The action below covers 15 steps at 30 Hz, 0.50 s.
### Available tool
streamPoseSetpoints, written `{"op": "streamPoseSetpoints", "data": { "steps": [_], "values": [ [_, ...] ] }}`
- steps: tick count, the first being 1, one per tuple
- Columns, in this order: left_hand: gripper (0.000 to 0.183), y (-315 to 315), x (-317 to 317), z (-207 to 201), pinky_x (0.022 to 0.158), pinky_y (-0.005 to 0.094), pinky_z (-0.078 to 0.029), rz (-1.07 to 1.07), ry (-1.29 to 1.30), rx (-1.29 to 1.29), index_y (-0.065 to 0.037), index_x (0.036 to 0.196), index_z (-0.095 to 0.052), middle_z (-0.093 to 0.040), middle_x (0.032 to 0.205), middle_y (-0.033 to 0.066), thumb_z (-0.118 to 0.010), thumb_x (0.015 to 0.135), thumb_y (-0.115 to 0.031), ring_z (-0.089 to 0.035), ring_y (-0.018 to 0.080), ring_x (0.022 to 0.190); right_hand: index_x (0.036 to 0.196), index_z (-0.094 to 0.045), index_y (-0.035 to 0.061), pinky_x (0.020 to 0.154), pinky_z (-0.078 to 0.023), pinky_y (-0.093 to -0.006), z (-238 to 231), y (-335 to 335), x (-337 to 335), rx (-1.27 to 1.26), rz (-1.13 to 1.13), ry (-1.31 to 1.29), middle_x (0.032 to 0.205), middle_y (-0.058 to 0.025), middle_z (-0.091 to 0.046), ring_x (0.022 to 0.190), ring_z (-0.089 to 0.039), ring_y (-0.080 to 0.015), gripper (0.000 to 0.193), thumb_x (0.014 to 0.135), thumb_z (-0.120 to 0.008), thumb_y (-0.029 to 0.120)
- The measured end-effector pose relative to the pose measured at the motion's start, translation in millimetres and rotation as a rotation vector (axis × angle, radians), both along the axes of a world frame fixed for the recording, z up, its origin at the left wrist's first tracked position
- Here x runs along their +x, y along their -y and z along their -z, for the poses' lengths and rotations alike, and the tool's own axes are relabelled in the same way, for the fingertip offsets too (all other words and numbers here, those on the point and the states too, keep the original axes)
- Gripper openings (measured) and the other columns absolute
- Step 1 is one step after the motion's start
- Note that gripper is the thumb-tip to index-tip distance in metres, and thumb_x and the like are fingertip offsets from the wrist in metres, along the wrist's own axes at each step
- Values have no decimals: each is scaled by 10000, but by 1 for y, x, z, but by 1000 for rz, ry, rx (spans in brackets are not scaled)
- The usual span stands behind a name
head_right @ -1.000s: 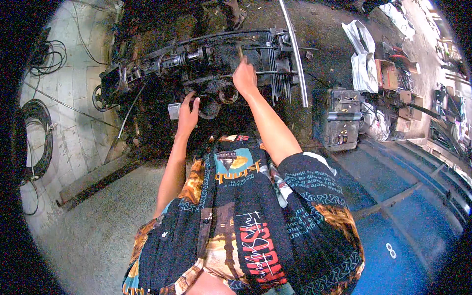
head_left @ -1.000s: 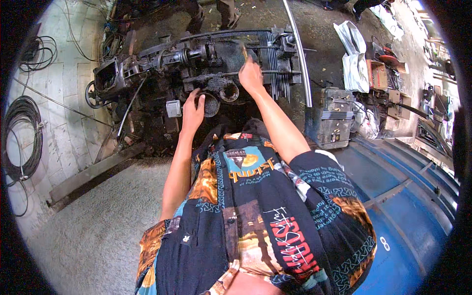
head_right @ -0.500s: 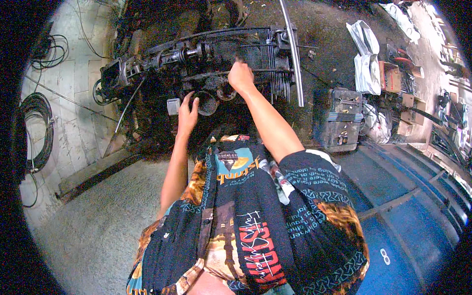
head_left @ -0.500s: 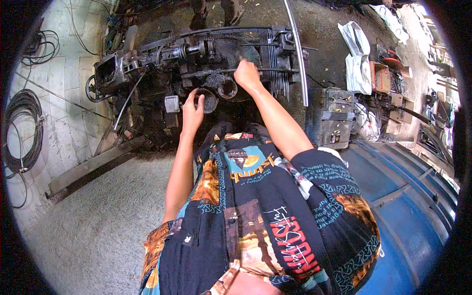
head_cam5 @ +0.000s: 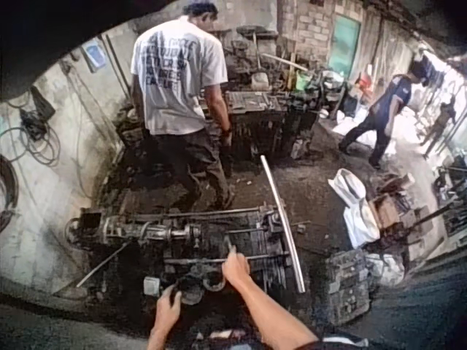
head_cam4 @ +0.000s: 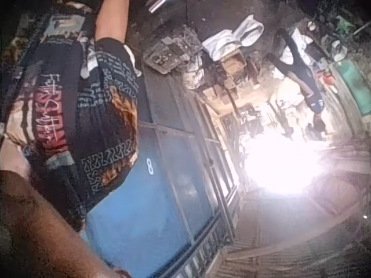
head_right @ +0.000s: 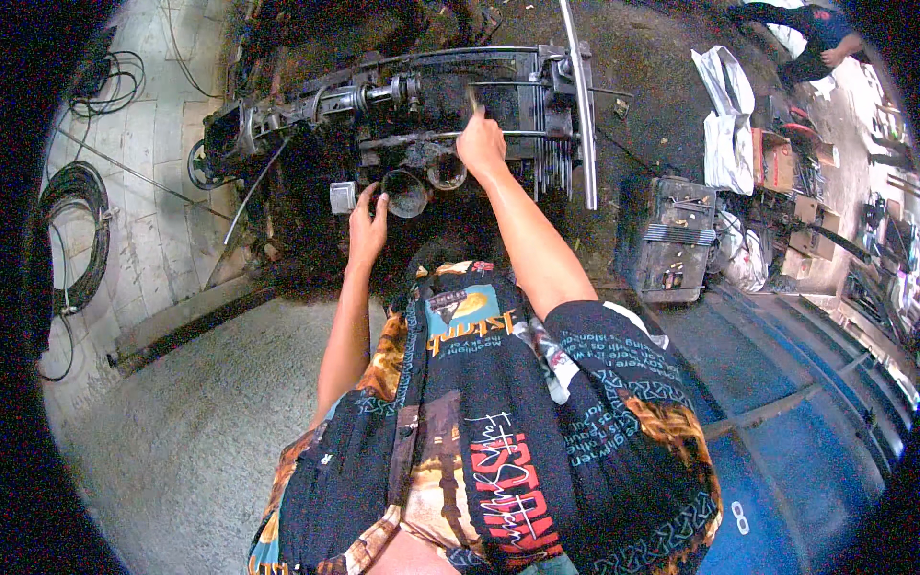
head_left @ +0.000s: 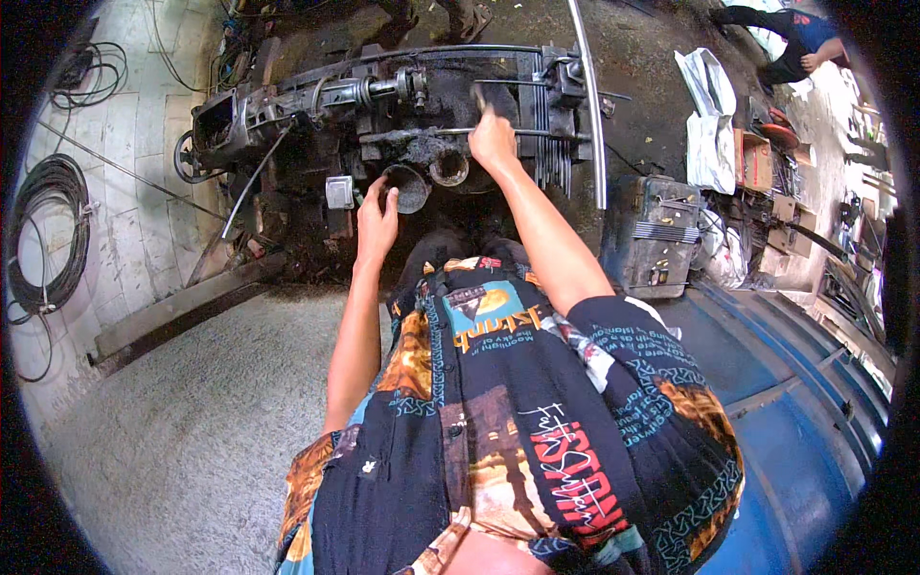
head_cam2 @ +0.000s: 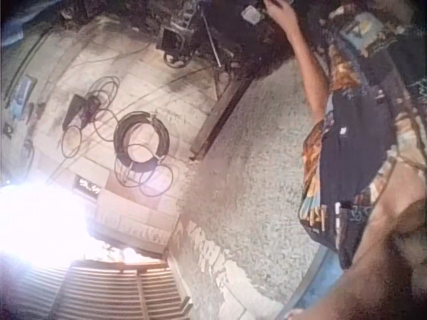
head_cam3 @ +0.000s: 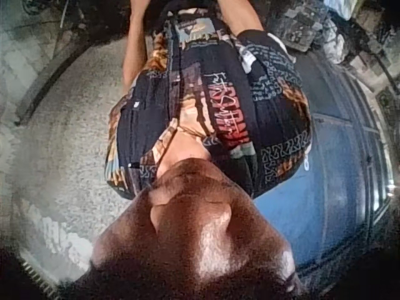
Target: The person bends metal rods by inserting them into a bending machine and pulling a lever, applies liquid to the machine parts using a brush, and bends additional metal rods.
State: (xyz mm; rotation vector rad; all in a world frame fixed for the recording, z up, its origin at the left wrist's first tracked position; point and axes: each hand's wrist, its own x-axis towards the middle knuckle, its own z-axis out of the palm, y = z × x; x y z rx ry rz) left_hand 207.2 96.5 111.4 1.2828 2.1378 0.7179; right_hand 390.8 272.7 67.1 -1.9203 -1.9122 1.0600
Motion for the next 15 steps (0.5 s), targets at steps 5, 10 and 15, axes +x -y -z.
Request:
{"op": "streamPoseSetpoints", "data": {
  "steps": [5, 10, 15],
  "values": [
    [423, 4, 0, 4, 933, 405, -461, -42, 48, 28, 24, 1284, -528, -622, 1164, 257, -546, 966, -254, -606, 367, 1095, 1339, -438, -68, 809, -509, -535, 9, 24, -1, -15, -6, -26, 971, -308, -642, 908, -641, -458, 508, 862, -497, 99],
    [403, 0, 5, -2, 933, 399, -462, -39, -8, 30, 12, 1278, -539, -633, 1151, 247, -548, 965, -241, -613, 360, 1086, 1279, -521, -33, 855, -501, -527, -4, 7, 0, 29, 35, -77, 966, -307, -648, 953, -630, -462, 463, 845, -535, 126],
    [403, 3, 3, 3, 934, 400, -462, -90, 19, 44, 8, 1277, -540, -627, 1165, 249, -547, 966, -247, -609, 359, 1095, 1232, -534, -13, 805, -499, -548, 2, 18, -1, 85, 83, -174, 923, -301, -648, 891, -632, -478, 372, 892, -481, 128]
  ]
}}
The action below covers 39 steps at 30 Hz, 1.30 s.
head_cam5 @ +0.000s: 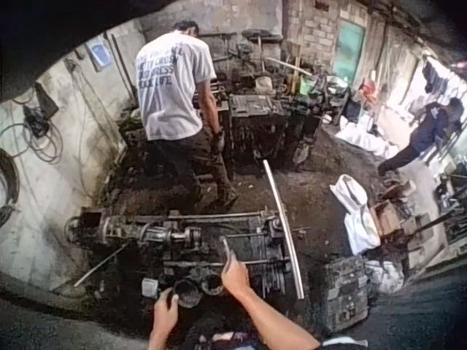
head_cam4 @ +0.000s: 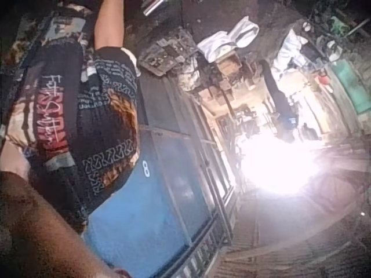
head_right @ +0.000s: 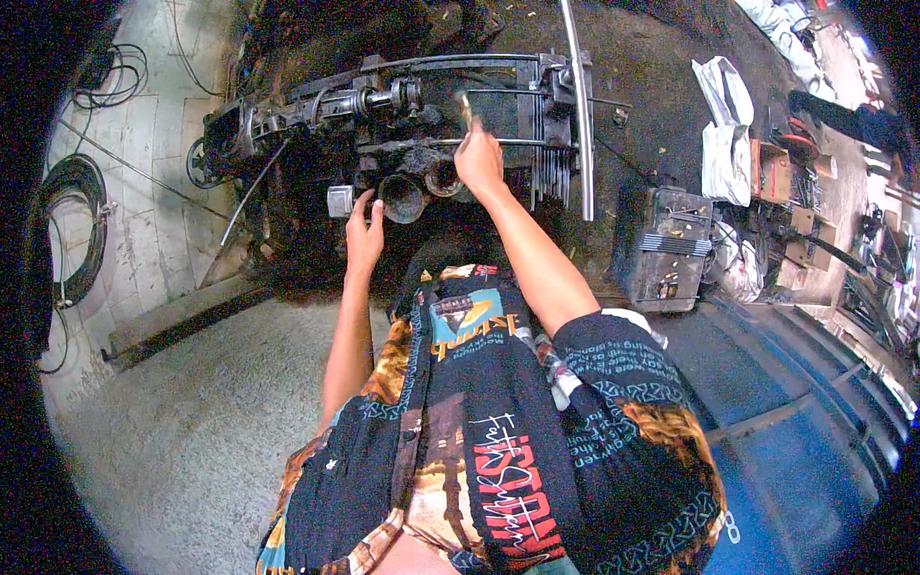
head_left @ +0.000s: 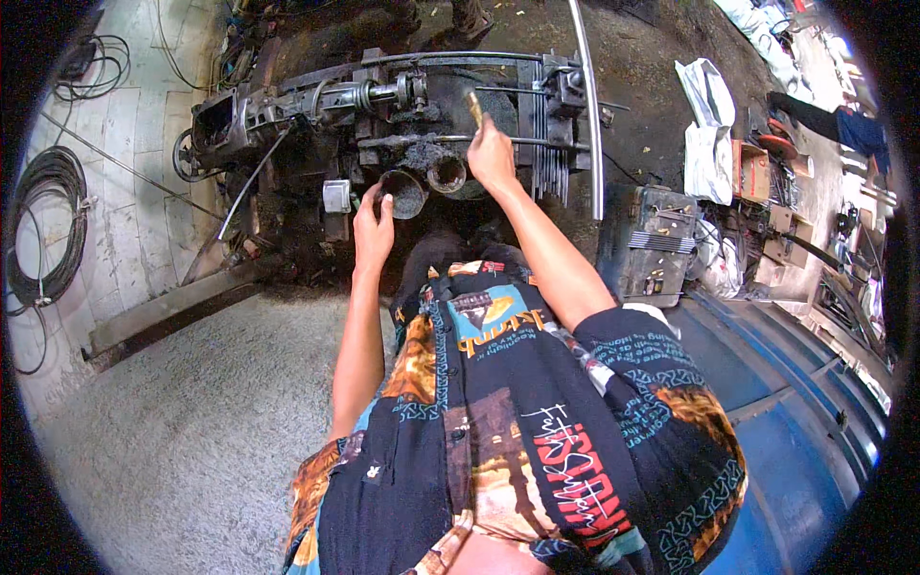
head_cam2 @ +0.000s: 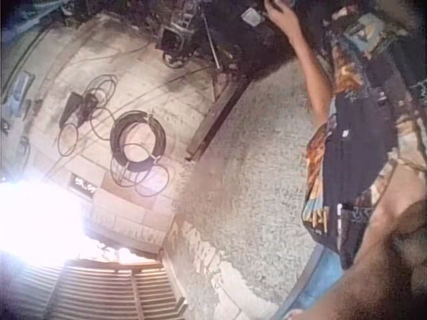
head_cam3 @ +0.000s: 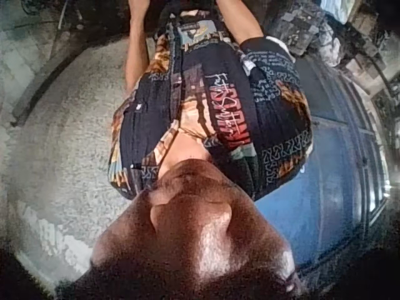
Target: The person bends metal rods by inserting them into a bending machine and pulling a lever, applies liquid to the machine parts using a brush, and bends additional metal rods.
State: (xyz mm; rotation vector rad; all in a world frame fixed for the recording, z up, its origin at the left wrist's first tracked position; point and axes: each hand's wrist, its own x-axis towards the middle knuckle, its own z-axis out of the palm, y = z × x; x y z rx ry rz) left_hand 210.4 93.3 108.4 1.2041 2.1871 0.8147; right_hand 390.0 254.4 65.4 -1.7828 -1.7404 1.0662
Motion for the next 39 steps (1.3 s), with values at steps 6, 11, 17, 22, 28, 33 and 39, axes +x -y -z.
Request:
{"op": "streamPoseSetpoints", "data": {
  "steps": [6, 11, 17, 22, 28, 33, 39],
  "values": [
    [399, 5, 1, 7, 931, 403, -465, -34, 45, -54, 3, 1273, -541, -620, 1177, 249, -550, 965, -250, -606, 363, 1096, 1182, -584, -32, 836, -491, -531, -1, -15, 5, -153, -179, 173, 931, -311, -649, 905, -635, -463, 350, 898, -483, 148],
    [395, 4, 0, 6, 902, 406, -474, -65, 0, 20, 4, 1272, -540, -630, 1141, 246, -563, 959, -237, -616, 356, 1061, 1005, -585, -21, 806, -475, -567, -9, 40, -1, -186, -181, -62, 893, -320, -642, 876, -614, -500, 277, 889, -525, 222],
    [455, 16, -16, 37, 983, 423, -420, -41, -56, 11, 7, 1331, -483, -595, 1196, 218, -566, 943, -216, -554, 364, 1133, 1030, -633, -23, 841, -502, -512, 53, 91, -34, -455, -424, 45, 984, -293, -654, 956, -629, -454, 328, 889, -523, 252],
    [519, 30, -19, 41, 1032, 437, -378, -58, -78, -81, -5, 1378, -440, -539, 1284, 216, -563, 936, -247, -483, 373, 1216, 1040, -595, 27, 535, -492, -343, 110, 106, -76, -765, -139, -437, 751, -85, -607, 600, -577, -167, 198, 908, -575, 173],
    [521, 63, -20, 38, 1012, 433, -398, -133, -82, -138, 10, 1361, -453, -572, 1232, 218, -581, 927, -248, -516, 374, 1176, 984, -560, 45, 562, -516, -359, 145, 131, -64, -1175, 213, -573, 749, -76, -547, 658, -560, -193, 119, 931, -541, 150],
    [535, 79, -26, 34, 1010, 436, -404, -193, -85, -189, 13, 1365, -452, -583, 1224, 228, -602, 913, -231, -535, 379, 1162, 939, -549, 52, 517, -512, -380, 152, 132, -58, -1245, 248, -541, 709, -92, -541, 591, -558, -203, 200, 910, -561, 249],
    [550, 74, -46, 32, 1012, 437, -403, -175, -74, -177, 23, 1367, -447, -582, 1229, 227, -609, 907, -230, -530, 377, 1170, 1143, -448, -18, 445, -476, -368, 168, 139, -62, -812, 349, 10, 737, -119, -558, 535, -558, -212, 527, 793, -683, 300]
  ]
}}
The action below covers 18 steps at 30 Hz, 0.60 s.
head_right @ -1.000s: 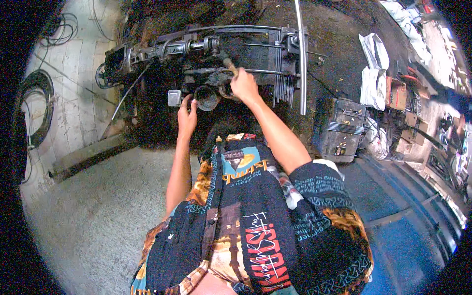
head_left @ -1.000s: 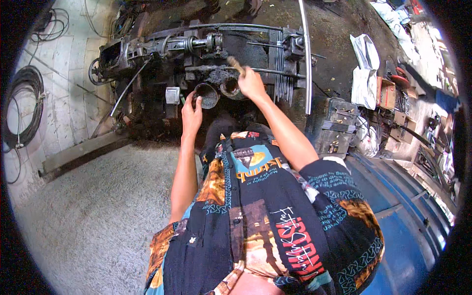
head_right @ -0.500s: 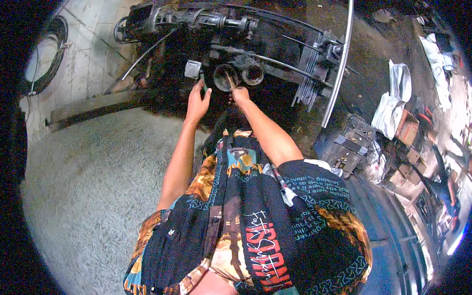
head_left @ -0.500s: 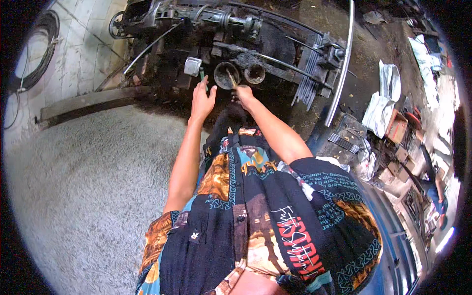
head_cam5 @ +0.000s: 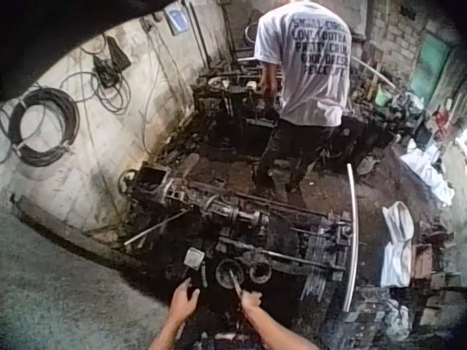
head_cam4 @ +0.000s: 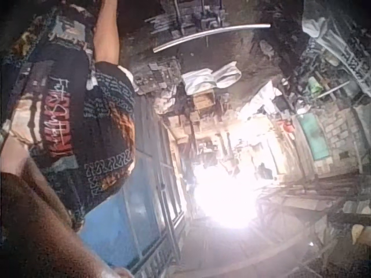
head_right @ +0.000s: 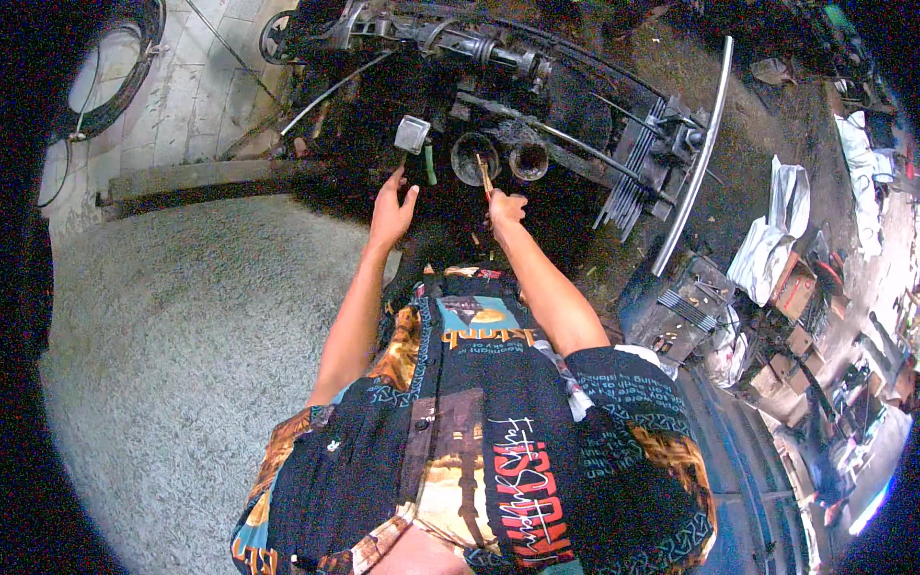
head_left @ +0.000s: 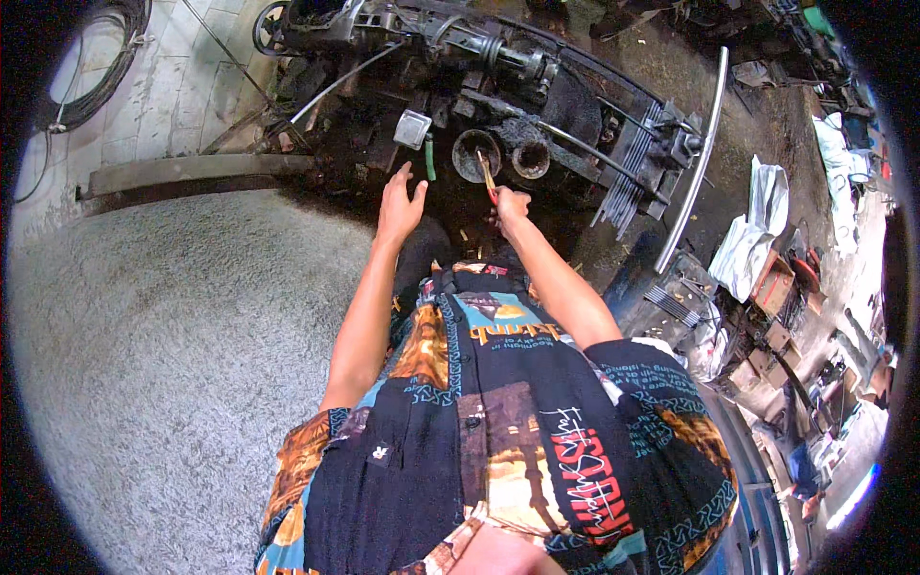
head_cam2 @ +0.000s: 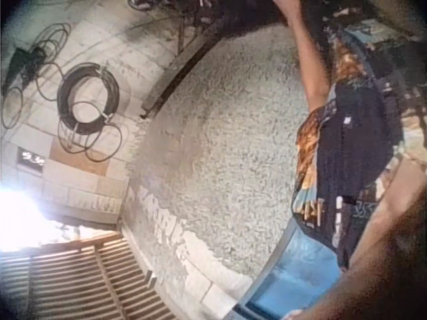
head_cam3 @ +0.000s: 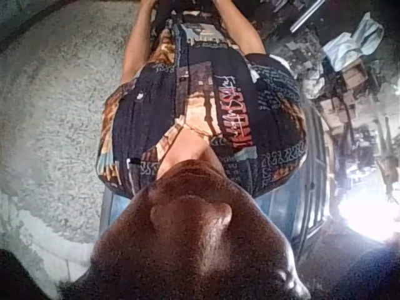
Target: The person bends metal rods by inserting them into a bending machine and pulling a lever, applies liquid to the machine parts using a brush, and bends additional metal rods.
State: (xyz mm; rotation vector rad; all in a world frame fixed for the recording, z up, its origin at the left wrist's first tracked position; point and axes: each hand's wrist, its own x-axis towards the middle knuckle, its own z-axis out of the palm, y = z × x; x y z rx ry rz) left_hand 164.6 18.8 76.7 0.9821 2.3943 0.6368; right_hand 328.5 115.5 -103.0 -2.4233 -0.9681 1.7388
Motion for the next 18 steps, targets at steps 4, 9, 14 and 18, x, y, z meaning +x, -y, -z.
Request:
{"op": "streamPoseSetpoints", "data": {
  "steps": [4, 9, 14, 18],
  "values": [
    [551, -14, 7, 7, 1009, 439, -403, 40, 24, 29, 24, 1362, -450, -573, 1243, 227, -611, 905, -238, -518, 373, 1186, 1160, -439, -10, 428, -442, -347, -10, -10, 14, 283, -73, -134, 789, -122, -581, 553, -547, -190, 515, 807, -679, 279],
    [541, -25, -23, 18, 993, 444, -412, 120, -4, 69, 24, 1345, -459, -576, 1224, 227, -619, 900, -238, -526, 380, 1159, 1066, -569, 29, 509, -442, -301, -107, -40, -20, 106, -61, -606, 784, -41, -572, 628, -554, -138, 265, 901, -573, 236],
    [536, -38, -63, 34, 975, 451, -422, 190, 60, 135, 14, 1340, -461, -583, 1199, 224, -625, 895, -235, -536, 388, 1125, 1058, -621, 52, 559, -459, -304, -141, -49, -59, 52, 149, -748, 786, -28, -614, 642, -569, -142, 272, 966, -479, 265],
    [530, -51, -94, 25, 976, 447, -426, 305, -15, 148, 1, 1339, -464, -580, 1211, 213, -628, 894, -234, -532, 385, 1132, 1106, -580, 48, 658, -503, -359, -149, -55, -72, -37, 381, -869, 867, -71, -636, 731, -605, -202, 405, 986, -423, 401]
  ]
}}
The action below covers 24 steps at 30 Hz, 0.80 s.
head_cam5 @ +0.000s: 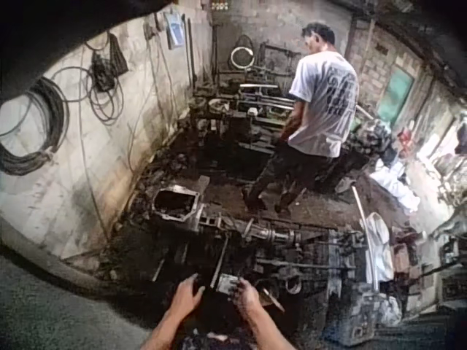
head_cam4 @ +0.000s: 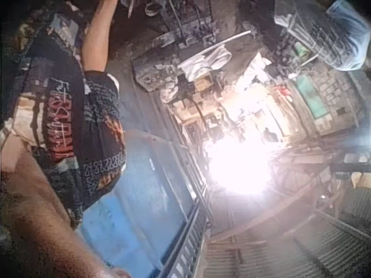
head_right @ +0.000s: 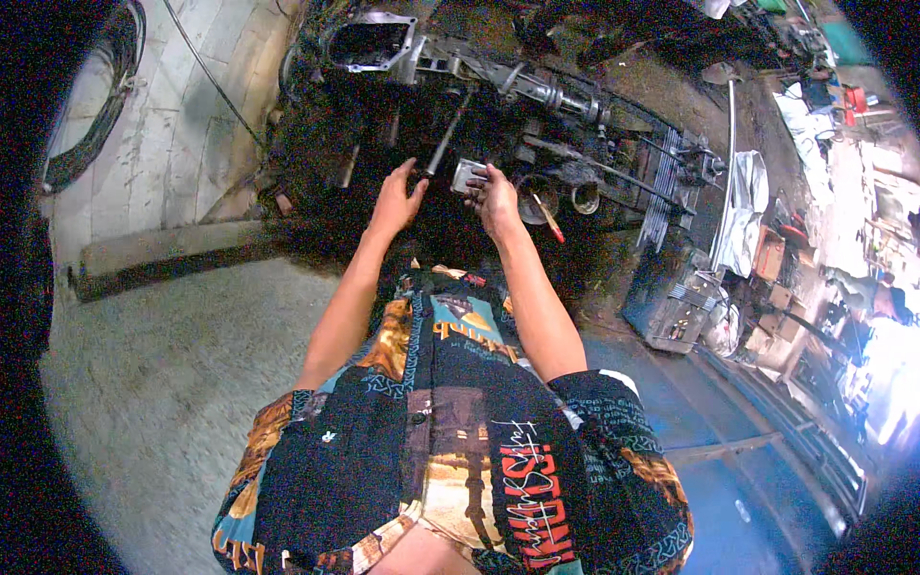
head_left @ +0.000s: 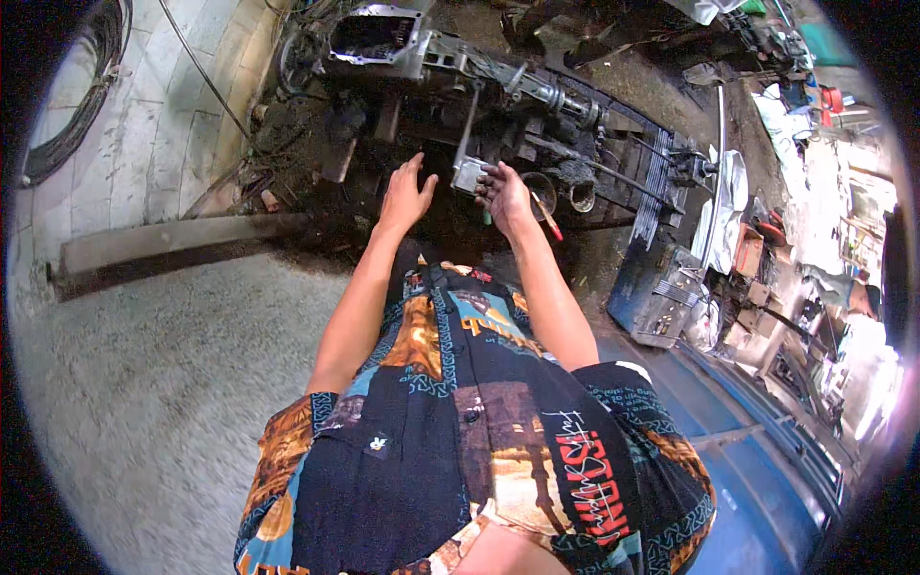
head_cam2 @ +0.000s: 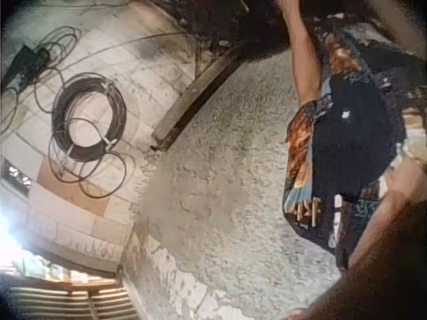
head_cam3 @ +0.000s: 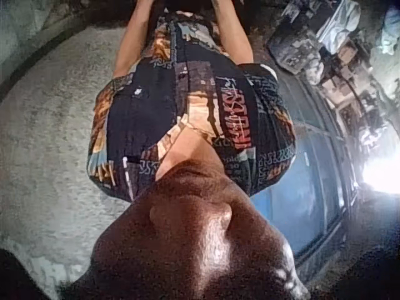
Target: The person bends metal rods by inserting them into a bending machine and pulling a lever, applies liquid to the machine parts using a brush, and bends additional metal rods.
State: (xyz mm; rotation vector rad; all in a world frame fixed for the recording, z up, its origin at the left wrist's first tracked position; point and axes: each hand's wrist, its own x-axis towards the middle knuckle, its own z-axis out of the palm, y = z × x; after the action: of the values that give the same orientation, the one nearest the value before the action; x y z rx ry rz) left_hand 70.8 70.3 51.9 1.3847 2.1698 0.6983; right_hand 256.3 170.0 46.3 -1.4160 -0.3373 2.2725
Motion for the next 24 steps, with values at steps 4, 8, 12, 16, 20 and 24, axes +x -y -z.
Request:
{"op": "streamPoseSetpoints", "data": {
  "steps": [4, 8, 12, 16, 20, 24],
  "values": [
    [527, -6, -44, -19, 983, 441, -426, 83, -19, -48, 5, 1337, -469, -575, 1222, 211, -622, 900, -248, -526, 378, 1151, 1083, -565, 38, 657, -520, -376, -28, -9, -40, -40, 91, -90, 922, -106, -632, 766, -611, -227, 427, 1002, -389, 418],
    [553, -13, -59, -22, 993, 443, -423, 106, 48, -104, -2, 1366, -452, -572, 1242, 200, -611, 910, -272, -521, 365, 1171, 1023, -558, 11, 696, -548, -391, -40, -28, -58, -68, 94, -139, 930, -130, -634, 774, -622, -247, 414, 1002, -399, 393],
    [576, -18, -63, -17, 1005, 441, -416, 78, 86, -152, -16, 1394, -432, -570, 1257, 188, -606, 913, -280, -510, 354, 1194, 992, -513, -29, 599, -508, -351, -31, -55, -75, -110, 149, -240, 760, -107, -571, 652, -569, -211, 233, 984, -406, 179],
    [576, -17, -49, -21, 1018, 438, -405, 15, 105, -160, -20, 1396, -428, -566, 1267, 179, -599, 917, -290, -495, 346, 1216, 952, -453, -16, 429, -310, -243, -29, -82, -67, -403, 303, -399, 618, -24, -373, 486, -342, -124, 142, 879, -333, 3],
    [568, -6, -31, -23, 1034, 431, -393, -54, 113, -186, -33, 1395, -433, -562, 1282, 169, -595, 920, -298, -481, 338, 1237, 935, -443, 26, 364, -203, -253, -61, -64, -72, -331, 331, -270, 585, 13, -334, 448, -286, -102, 148, 873, -311, 48],
    [556, -9, -33, -22, 1035, 426, -393, -122, 111, -206, -40, 1387, -445, -560, 1287, 168, -600, 919, -298, -481, 338, 1238, 961, -460, 17, 353, -209, -222, -99, -39, -77, -292, 236, -319, 582, 26, -334, 442, -264, -79, 131, 951, -357, 97]
  ]
}}
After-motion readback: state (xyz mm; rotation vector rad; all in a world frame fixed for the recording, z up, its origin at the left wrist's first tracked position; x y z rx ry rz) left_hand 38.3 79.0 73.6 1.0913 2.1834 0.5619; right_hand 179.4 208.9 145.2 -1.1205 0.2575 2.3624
